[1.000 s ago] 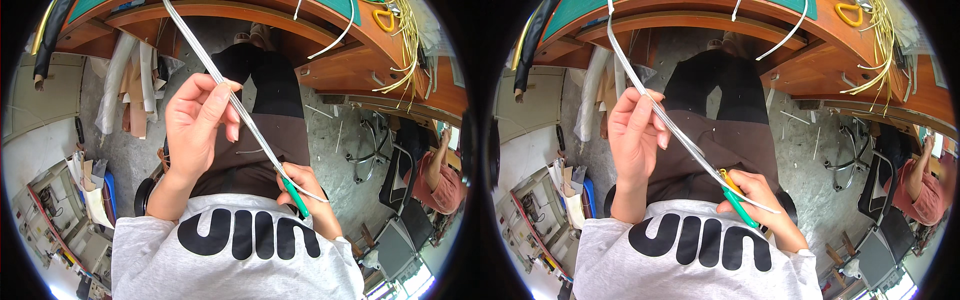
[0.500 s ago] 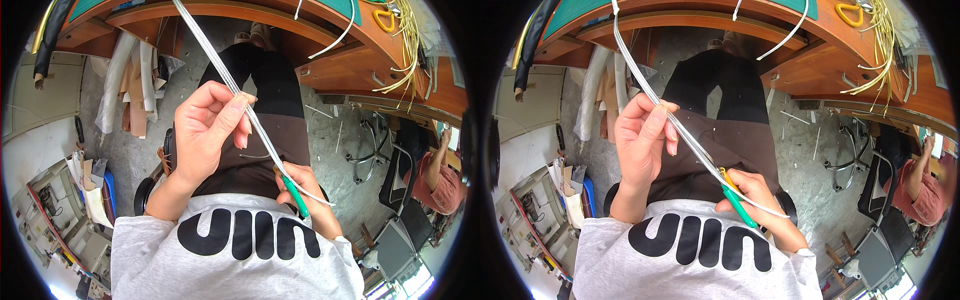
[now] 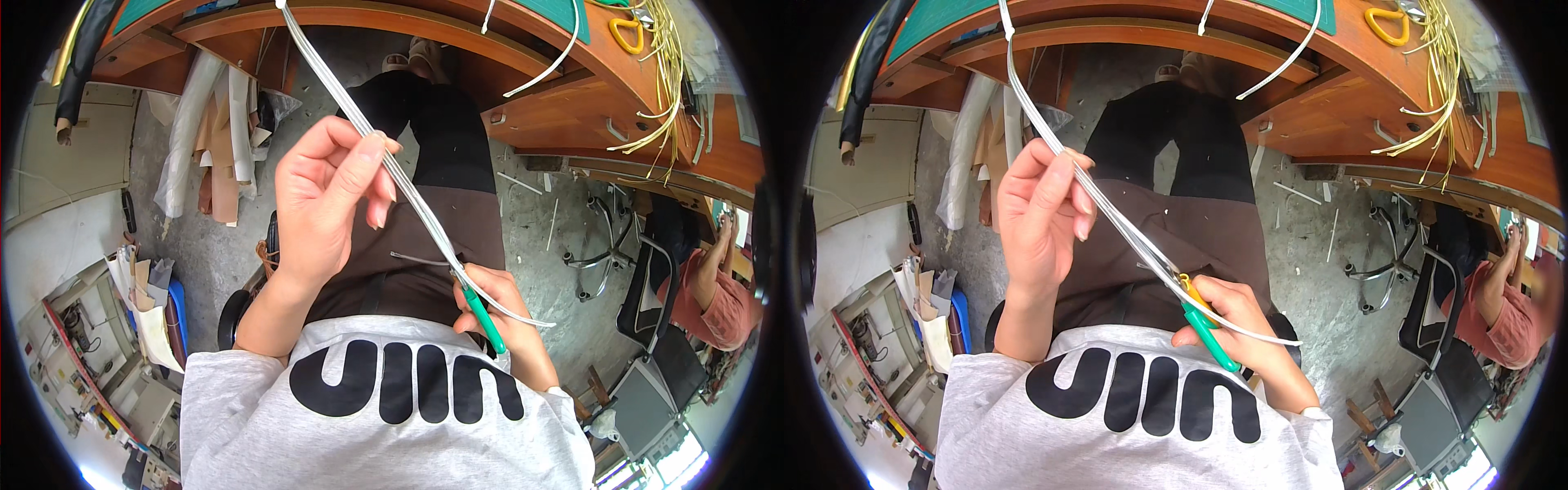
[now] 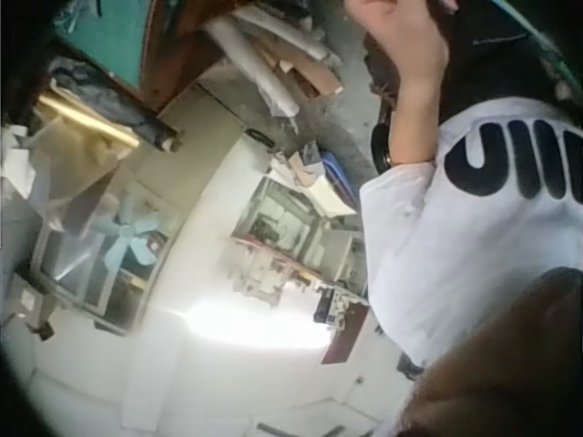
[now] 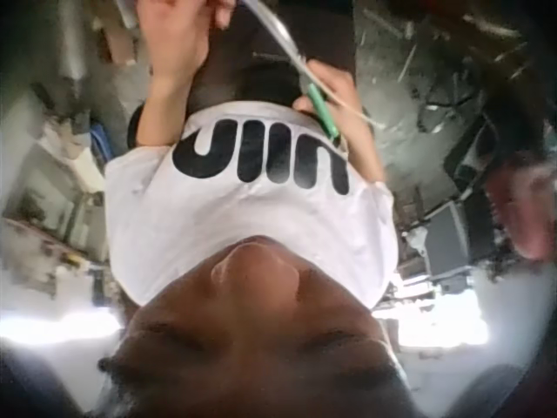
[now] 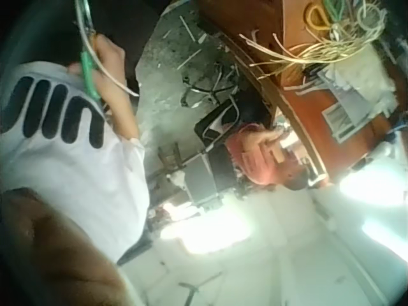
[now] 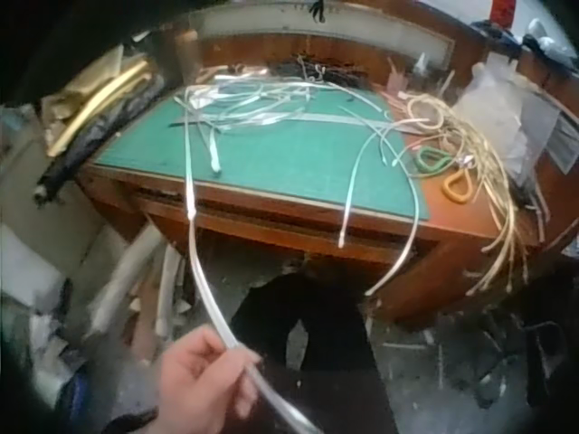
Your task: Cutting and preparing thin white and metallic strips for shoe construction.
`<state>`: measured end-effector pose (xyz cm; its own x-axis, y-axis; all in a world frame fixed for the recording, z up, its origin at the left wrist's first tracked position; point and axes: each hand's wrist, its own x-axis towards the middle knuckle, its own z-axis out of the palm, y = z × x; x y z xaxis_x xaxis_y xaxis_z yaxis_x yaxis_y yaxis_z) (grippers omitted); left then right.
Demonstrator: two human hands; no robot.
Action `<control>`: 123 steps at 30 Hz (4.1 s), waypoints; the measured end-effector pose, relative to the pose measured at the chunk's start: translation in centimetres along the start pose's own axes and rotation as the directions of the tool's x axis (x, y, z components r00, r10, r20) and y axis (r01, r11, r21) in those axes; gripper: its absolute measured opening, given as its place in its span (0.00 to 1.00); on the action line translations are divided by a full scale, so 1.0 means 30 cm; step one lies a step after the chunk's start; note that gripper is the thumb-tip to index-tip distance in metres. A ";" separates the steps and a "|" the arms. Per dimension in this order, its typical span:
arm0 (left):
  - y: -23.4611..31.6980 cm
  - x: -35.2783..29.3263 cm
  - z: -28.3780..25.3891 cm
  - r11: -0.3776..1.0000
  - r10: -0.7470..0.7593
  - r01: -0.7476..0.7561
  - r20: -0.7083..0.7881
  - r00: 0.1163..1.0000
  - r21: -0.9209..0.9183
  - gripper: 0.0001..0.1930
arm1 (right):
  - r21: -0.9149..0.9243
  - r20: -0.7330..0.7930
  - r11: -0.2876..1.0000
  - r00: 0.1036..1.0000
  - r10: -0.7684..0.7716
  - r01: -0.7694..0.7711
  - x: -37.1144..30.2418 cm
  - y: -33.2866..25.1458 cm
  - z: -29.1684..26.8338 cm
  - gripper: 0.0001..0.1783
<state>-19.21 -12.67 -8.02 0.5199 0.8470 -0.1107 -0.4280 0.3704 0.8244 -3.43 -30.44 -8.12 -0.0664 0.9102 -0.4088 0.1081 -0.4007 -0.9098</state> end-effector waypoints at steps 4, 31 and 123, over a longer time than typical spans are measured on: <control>-0.009 -0.027 0.020 0.999 -0.032 0.031 0.018 0.999 0.034 0.07 | 0.020 0.000 1.000 1.000 0.007 -0.007 0.013 -0.008 0.012 0.31; 0.004 -0.004 0.008 0.998 -0.033 0.031 0.044 0.998 0.055 0.07 | 0.060 0.002 0.998 1.000 0.004 -0.005 0.020 -0.009 0.009 0.30; -0.007 -0.011 0.011 0.995 -0.089 0.091 0.033 0.995 -0.043 0.06 | -0.056 -0.024 0.993 0.994 -0.110 0.108 0.011 0.013 0.005 0.30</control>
<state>-19.06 -13.16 -7.97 0.5800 0.7976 -0.1657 -0.4102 0.4617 0.7865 -3.55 -30.31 -8.62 -0.0544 0.9509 -0.3048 0.1557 -0.2934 -0.9432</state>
